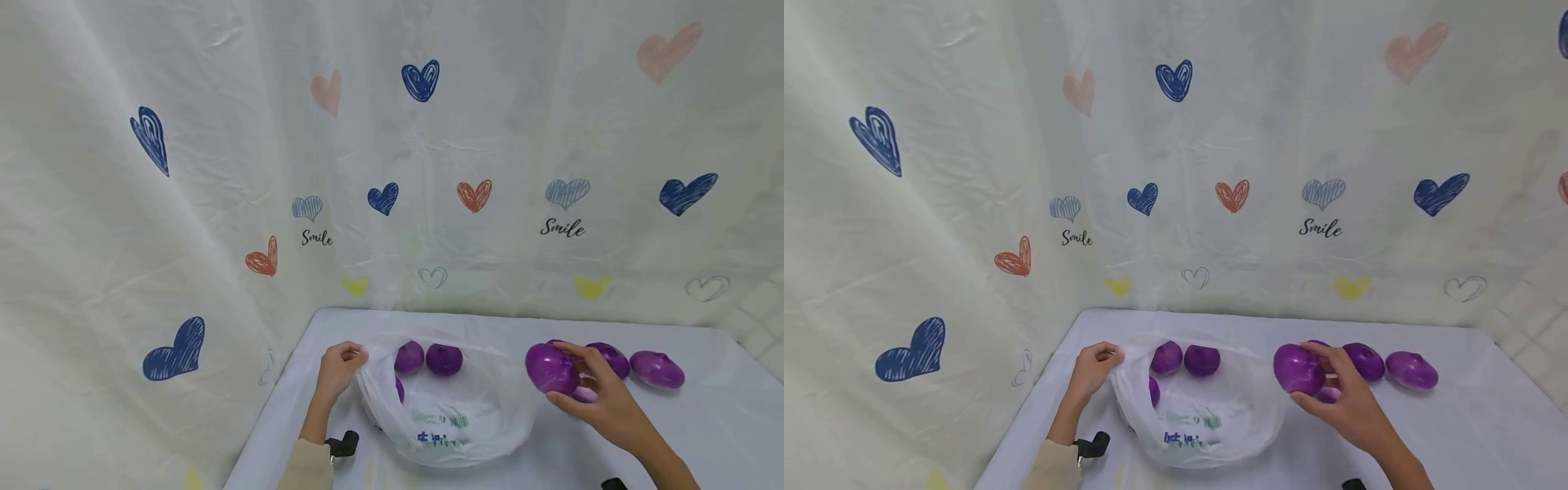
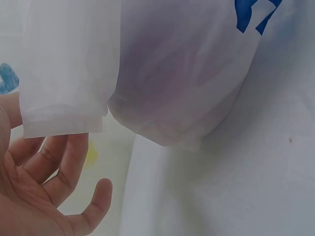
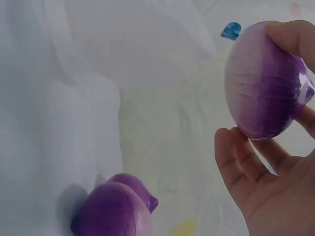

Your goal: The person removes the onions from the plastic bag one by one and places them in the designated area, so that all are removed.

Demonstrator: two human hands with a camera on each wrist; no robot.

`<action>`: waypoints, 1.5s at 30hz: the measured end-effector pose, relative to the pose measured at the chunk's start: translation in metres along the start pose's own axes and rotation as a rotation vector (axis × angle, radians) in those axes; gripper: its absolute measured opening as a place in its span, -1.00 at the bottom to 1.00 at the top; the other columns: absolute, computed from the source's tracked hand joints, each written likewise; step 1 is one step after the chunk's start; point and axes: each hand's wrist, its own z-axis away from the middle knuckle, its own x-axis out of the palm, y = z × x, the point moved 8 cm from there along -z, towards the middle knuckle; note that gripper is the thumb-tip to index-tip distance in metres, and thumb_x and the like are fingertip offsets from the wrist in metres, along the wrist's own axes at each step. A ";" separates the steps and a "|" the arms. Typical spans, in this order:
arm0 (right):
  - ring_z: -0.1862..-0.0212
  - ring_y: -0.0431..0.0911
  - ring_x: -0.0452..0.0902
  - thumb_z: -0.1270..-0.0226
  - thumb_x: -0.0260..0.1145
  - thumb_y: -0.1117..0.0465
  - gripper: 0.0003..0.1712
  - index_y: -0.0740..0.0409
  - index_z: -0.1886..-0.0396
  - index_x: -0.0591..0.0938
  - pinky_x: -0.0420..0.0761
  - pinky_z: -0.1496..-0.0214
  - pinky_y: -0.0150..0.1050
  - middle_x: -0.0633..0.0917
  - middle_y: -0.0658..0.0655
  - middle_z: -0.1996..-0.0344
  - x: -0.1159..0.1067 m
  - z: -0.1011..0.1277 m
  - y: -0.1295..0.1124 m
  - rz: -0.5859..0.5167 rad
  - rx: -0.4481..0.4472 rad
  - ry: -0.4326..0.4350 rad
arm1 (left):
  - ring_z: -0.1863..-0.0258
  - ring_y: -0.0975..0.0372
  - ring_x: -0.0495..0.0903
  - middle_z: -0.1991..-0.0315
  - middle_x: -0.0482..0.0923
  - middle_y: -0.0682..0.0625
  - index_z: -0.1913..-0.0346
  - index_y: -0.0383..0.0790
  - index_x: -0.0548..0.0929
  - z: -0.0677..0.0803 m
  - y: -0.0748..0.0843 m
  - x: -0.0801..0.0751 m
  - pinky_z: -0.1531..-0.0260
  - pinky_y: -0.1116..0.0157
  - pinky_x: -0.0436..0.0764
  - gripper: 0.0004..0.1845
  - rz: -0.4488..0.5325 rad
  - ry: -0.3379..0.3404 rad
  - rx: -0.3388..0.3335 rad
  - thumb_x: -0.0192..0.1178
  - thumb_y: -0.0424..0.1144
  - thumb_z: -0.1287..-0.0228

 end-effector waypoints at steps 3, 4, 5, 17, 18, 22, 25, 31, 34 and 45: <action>-0.05 -0.50 0.41 -0.12 0.59 0.30 -0.10 0.08 -0.46 0.39 0.46 0.04 -0.66 0.41 -0.34 -0.14 -0.012 0.003 0.011 0.024 0.020 0.031 | 0.30 0.19 0.59 0.30 0.70 -0.04 0.14 -0.18 0.77 0.000 0.000 0.000 0.28 0.27 0.58 -0.81 0.001 -0.001 0.004 0.38 -0.14 -0.32; -0.04 -0.50 0.40 -0.12 0.59 0.31 -0.10 0.09 -0.46 0.39 0.46 0.05 -0.66 0.41 -0.33 -0.14 -0.016 0.004 0.014 0.027 0.026 0.042 | 0.31 0.19 0.59 0.30 0.70 -0.04 0.14 -0.18 0.77 0.000 0.000 0.000 0.28 0.27 0.58 -0.81 0.001 -0.001 0.006 0.38 -0.14 -0.32; -0.03 -0.50 0.39 -0.12 0.59 0.31 -0.09 0.10 -0.46 0.38 0.46 0.06 -0.67 0.40 -0.34 -0.13 -0.019 0.006 0.017 0.034 0.032 0.050 | 0.31 0.19 0.59 0.30 0.70 -0.04 0.14 -0.18 0.77 0.000 0.000 0.000 0.28 0.27 0.58 -0.81 0.002 -0.001 0.007 0.38 -0.15 -0.32; 0.06 -0.60 0.26 -0.20 0.57 0.18 -0.06 0.19 -0.51 0.31 0.44 0.20 -0.67 0.39 -0.18 -0.13 -0.052 0.021 0.060 0.138 0.182 0.072 | 0.33 0.19 0.58 0.32 0.69 -0.05 0.14 -0.19 0.77 -0.001 -0.002 0.001 0.29 0.28 0.59 -0.82 0.014 -0.003 -0.003 0.38 -0.16 -0.33; 0.07 -0.62 0.25 -0.20 0.57 0.16 -0.05 0.20 -0.51 0.30 0.44 0.22 -0.67 0.41 -0.06 -0.15 -0.055 0.022 0.063 0.148 0.192 0.073 | 0.33 0.19 0.58 0.32 0.70 -0.05 0.14 -0.20 0.77 -0.002 -0.002 0.001 0.29 0.27 0.58 -0.82 0.013 -0.002 -0.002 0.38 -0.16 -0.32; 0.09 -0.68 0.18 -0.21 0.57 0.11 -0.02 0.22 -0.52 0.27 0.43 0.25 -0.69 0.38 0.34 -0.19 -0.062 0.025 0.075 0.161 0.221 0.077 | 0.33 0.20 0.59 0.32 0.70 -0.04 0.15 -0.19 0.77 -0.002 -0.002 0.001 0.30 0.27 0.58 -0.83 0.007 -0.002 -0.001 0.39 -0.17 -0.31; 0.10 -0.72 0.12 -0.22 0.56 0.10 0.00 0.27 -0.52 0.25 0.42 0.28 -0.70 0.33 0.45 -0.24 -0.066 0.028 0.084 0.164 0.236 0.082 | 0.32 0.20 0.59 0.32 0.70 -0.03 0.16 -0.19 0.77 -0.002 -0.001 0.001 0.30 0.27 0.58 -0.83 0.008 -0.001 -0.004 0.39 -0.17 -0.31; 0.17 -0.75 0.15 -0.22 0.56 0.08 -0.01 0.33 -0.49 0.25 0.48 0.35 -0.61 0.31 0.57 -0.24 -0.072 0.031 0.104 0.172 0.277 0.058 | 0.33 0.19 0.58 0.33 0.69 -0.04 0.16 -0.19 0.77 -0.002 -0.002 0.001 0.31 0.27 0.57 -0.83 0.009 0.003 -0.008 0.39 -0.17 -0.31; 0.20 -0.73 0.20 -0.22 0.56 0.08 -0.02 0.34 -0.47 0.26 0.50 0.35 -0.59 0.33 0.57 -0.23 -0.075 0.032 0.114 0.169 0.293 0.045 | 0.32 0.19 0.58 0.32 0.69 -0.04 0.15 -0.18 0.77 -0.002 -0.002 0.001 0.30 0.28 0.58 -0.83 0.007 0.004 -0.014 0.39 -0.16 -0.32; 0.14 -0.06 0.53 -0.27 0.51 0.00 -0.05 0.37 -0.44 0.26 0.40 0.35 -0.39 0.42 0.63 -0.15 -0.079 0.037 0.143 0.253 0.381 -0.028 | 0.34 0.19 0.58 0.32 0.69 -0.05 0.14 -0.19 0.76 -0.001 -0.001 -0.001 0.31 0.27 0.58 -0.82 0.009 0.001 0.000 0.38 -0.15 -0.32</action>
